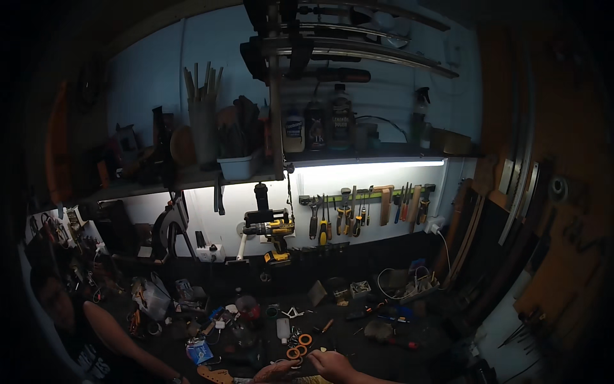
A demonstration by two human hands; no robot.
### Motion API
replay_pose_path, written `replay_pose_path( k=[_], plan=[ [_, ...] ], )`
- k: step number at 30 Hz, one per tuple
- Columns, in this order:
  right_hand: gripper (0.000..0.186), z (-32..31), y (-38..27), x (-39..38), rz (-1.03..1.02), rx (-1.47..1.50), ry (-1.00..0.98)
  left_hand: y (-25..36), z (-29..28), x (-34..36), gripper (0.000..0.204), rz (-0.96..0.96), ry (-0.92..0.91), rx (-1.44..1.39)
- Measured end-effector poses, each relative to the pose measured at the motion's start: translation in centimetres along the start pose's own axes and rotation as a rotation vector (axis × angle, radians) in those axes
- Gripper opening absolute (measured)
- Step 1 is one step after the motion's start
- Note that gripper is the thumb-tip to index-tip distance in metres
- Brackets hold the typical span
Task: The person works on a guitar neck, using a tool to scrape along the frets, wiping the surface with a cloth, and marking the frets with a red pen.
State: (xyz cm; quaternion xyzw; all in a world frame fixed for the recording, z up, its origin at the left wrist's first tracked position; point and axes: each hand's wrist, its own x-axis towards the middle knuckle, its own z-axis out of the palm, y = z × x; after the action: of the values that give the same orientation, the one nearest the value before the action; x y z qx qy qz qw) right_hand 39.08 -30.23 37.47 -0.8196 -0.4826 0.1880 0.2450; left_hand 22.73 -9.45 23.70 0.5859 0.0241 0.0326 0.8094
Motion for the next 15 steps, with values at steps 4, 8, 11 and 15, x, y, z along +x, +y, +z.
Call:
replay_pose_path(
  k=[4,8,11,15],
  plan=[
    [0.029,-2.2,-2.8,0.1,0.048,0.414,0.056,12.3,7.1,-0.8,0.046,-0.012,0.034,0.932],
    [0.038,2.7,-2.3,0.1,-0.189,0.369,0.272,9.5,5.1,-0.3,0.042,-0.131,-0.030,0.653],
    [0.036,6.7,-0.3,0.9,-0.335,0.508,0.241,6.7,3.3,-1.4,0.040,-0.073,-0.004,0.604],
    [0.034,4.3,-0.7,-0.5,-0.107,0.564,0.190,9.0,3.7,-3.1,0.037,0.043,-0.035,0.809]
  ],
)
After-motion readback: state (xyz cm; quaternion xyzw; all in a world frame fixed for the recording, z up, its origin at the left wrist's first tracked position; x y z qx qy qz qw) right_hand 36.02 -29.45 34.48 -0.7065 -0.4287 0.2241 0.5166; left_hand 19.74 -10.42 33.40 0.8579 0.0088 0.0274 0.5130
